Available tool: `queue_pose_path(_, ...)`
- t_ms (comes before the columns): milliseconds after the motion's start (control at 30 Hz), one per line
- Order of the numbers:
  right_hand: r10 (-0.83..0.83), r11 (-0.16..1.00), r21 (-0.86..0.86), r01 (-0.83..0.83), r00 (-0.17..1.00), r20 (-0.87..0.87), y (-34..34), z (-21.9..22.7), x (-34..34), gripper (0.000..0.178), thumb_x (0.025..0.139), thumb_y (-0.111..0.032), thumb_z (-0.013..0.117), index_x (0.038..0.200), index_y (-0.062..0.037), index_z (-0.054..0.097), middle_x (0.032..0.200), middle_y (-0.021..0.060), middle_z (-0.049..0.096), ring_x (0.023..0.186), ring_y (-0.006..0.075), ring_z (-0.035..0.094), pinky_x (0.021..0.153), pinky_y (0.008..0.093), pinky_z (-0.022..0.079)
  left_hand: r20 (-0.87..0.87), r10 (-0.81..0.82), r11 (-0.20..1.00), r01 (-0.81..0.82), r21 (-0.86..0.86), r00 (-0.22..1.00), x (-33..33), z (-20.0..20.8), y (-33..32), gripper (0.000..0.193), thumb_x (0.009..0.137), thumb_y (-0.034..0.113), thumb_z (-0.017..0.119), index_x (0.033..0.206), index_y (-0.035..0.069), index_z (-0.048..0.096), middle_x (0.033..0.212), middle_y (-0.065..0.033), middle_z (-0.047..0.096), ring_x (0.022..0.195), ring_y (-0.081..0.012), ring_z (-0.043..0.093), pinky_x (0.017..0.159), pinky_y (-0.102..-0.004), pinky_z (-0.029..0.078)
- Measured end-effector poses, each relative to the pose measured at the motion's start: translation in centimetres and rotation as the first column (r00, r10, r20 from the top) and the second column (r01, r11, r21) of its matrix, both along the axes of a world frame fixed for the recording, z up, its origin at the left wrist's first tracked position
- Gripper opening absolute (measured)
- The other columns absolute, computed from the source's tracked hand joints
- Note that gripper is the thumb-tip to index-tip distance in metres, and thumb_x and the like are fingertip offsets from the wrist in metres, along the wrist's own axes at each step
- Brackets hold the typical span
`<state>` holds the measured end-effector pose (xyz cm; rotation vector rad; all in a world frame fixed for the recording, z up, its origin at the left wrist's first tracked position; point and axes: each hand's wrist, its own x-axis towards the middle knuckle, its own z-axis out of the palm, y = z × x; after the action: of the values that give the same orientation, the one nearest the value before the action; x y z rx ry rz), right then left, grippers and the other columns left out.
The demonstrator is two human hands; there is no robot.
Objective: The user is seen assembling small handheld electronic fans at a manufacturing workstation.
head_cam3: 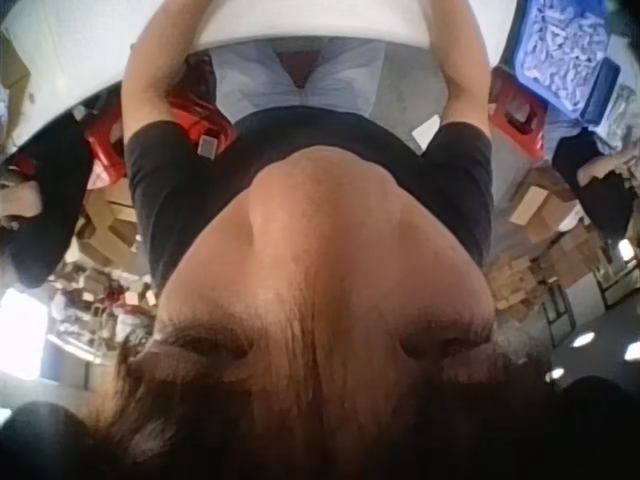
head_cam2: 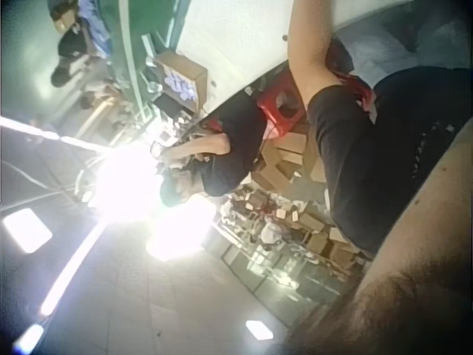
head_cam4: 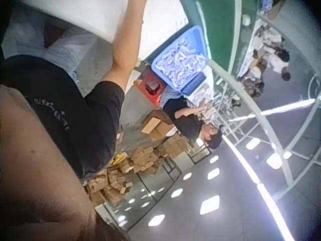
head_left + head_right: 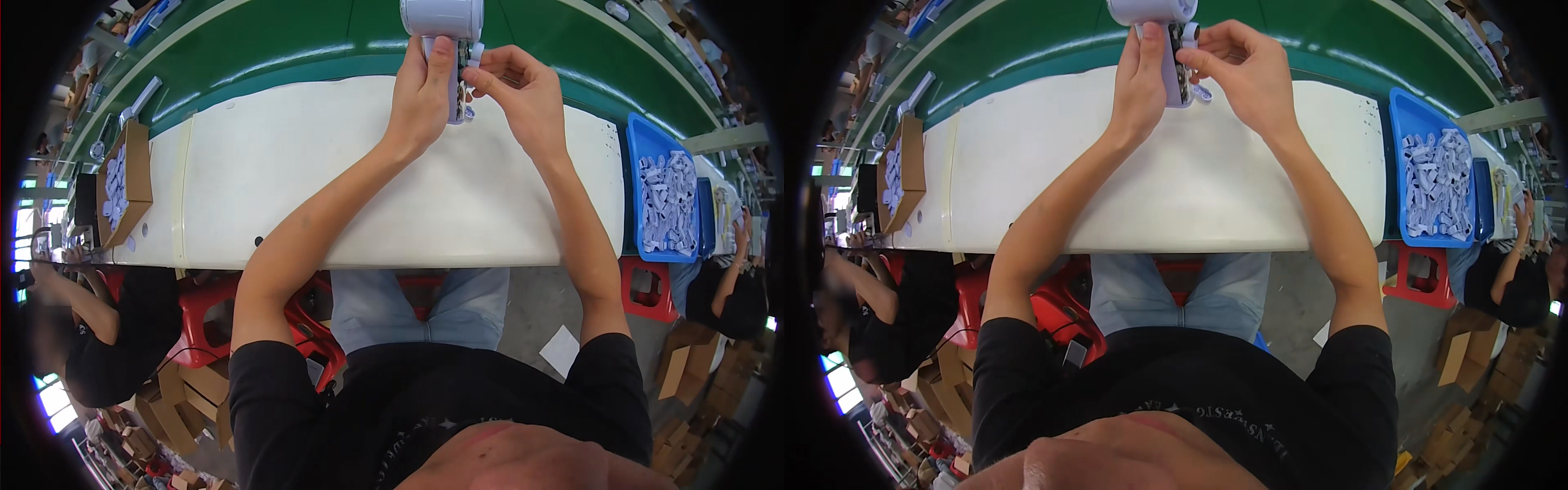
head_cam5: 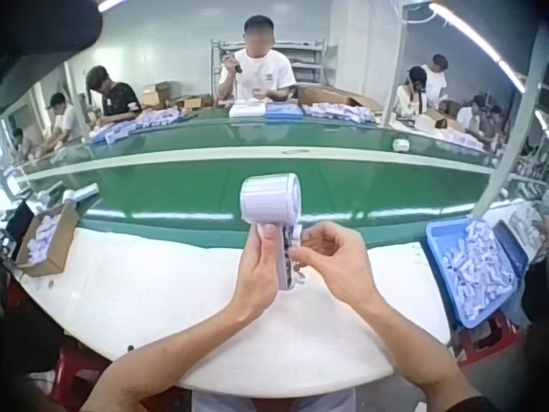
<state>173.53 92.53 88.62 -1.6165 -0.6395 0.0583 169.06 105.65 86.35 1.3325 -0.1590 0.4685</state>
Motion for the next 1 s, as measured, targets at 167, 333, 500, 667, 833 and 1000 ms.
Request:
queue_pose_path(167, 0.03, 0.995, -0.099, -0.03, 1.0, 0.001, -0.6, 0.3, 0.5, 0.022, 0.077, -0.014, 0.075, 0.085, 0.003, 0.063, 0.075, 0.0083, 0.066, 0.063, 0.0142, 0.064, 0.061, 0.025, 0.05, -0.016, -0.019, 0.998, 0.02, 0.056, 1.0, 0.4, -0.1, 0.1, 0.052, 0.096, 0.051, 0.036, 0.116, 0.003, 0.04, 0.089, -0.0067, 0.057, 0.067, -0.0101, 0.055, 0.056, -0.0244, 0.048)
queue_pose_path(333, 0.059, 0.976, -0.205, -0.067, 0.997, -0.049, -0.8, 1.1, -0.1, 0.015, 0.081, -0.011, 0.07, 0.083, 0.0017, 0.062, 0.074, 0.0068, 0.065, 0.066, 0.0129, 0.063, 0.066, 0.0251, 0.052, -0.08, 0.044, 0.997, -0.04, 0.059, 0.996, 0.0, 0.2, 0.1, 0.052, 0.09, 0.045, 0.055, 0.114, 0.0, 0.042, 0.09, -0.0074, 0.059, 0.07, -0.0136, 0.058, 0.059, -0.0264, 0.049)
queue_pose_path(500, 0.028, 0.966, -0.256, -0.039, 0.999, -0.047, 0.0, 1.3, -1.0, 0.015, 0.082, -0.01, 0.069, 0.084, 0.0028, 0.061, 0.075, 0.0071, 0.065, 0.067, 0.0128, 0.063, 0.065, 0.0251, 0.052, -0.157, 0.186, 0.958, -0.143, 0.249, 0.97, -0.1, 0.7, 0.2, 0.052, 0.079, 0.035, 0.07, 0.11, -0.001, 0.048, 0.093, -0.0085, 0.06, 0.074, -0.0162, 0.061, 0.063, -0.028, 0.051)
queue_pose_path(667, -0.004, 0.972, -0.233, -0.015, 0.997, -0.08, 0.2, 1.1, -1.3, 0.017, 0.081, -0.011, 0.07, 0.087, 0.0026, 0.061, 0.078, 0.0067, 0.065, 0.073, 0.0134, 0.064, 0.069, 0.0257, 0.051, -0.175, 0.192, 0.937, -0.127, 0.325, 0.966, -0.1, 1.1, 0.8, 0.046, 0.08, 0.033, 0.069, 0.107, 0.0, 0.052, 0.095, -0.0082, 0.061, 0.079, -0.0147, 0.06, 0.068, -0.0285, 0.051)
queue_pose_path(833, 0.083, 0.986, -0.152, -0.067, 0.991, 0.102, 0.5, 0.0, -0.3, 0.025, 0.081, -0.014, 0.07, 0.098, 0.0021, 0.06, 0.094, 0.0078, 0.063, 0.091, 0.0144, 0.062, 0.078, 0.0273, 0.05, -0.156, 0.083, 0.992, -0.067, 0.103, 0.984, 0.9, 0.5, 1.9, 0.043, 0.083, 0.033, 0.066, 0.11, 0.002, 0.052, 0.097, -0.007, 0.061, 0.085, -0.0141, 0.059, 0.075, -0.0282, 0.049)
queue_pose_path(1000, 0.184, 0.982, 0.065, -0.177, 0.976, -0.113, 1.1, -1.0, -0.2, 0.033, 0.082, -0.015, 0.07, 0.108, 0.0005, 0.057, 0.105, 0.0087, 0.06, 0.102, 0.0156, 0.058, 0.085, 0.0294, 0.047, -0.082, -0.23, 0.937, 0.198, -0.288, 0.97, 1.5, -0.2, 2.3, 0.043, 0.087, 0.034, 0.063, 0.115, 0.004, 0.05, 0.102, -0.0062, 0.06, 0.092, -0.0136, 0.057, 0.082, -0.0277, 0.047)
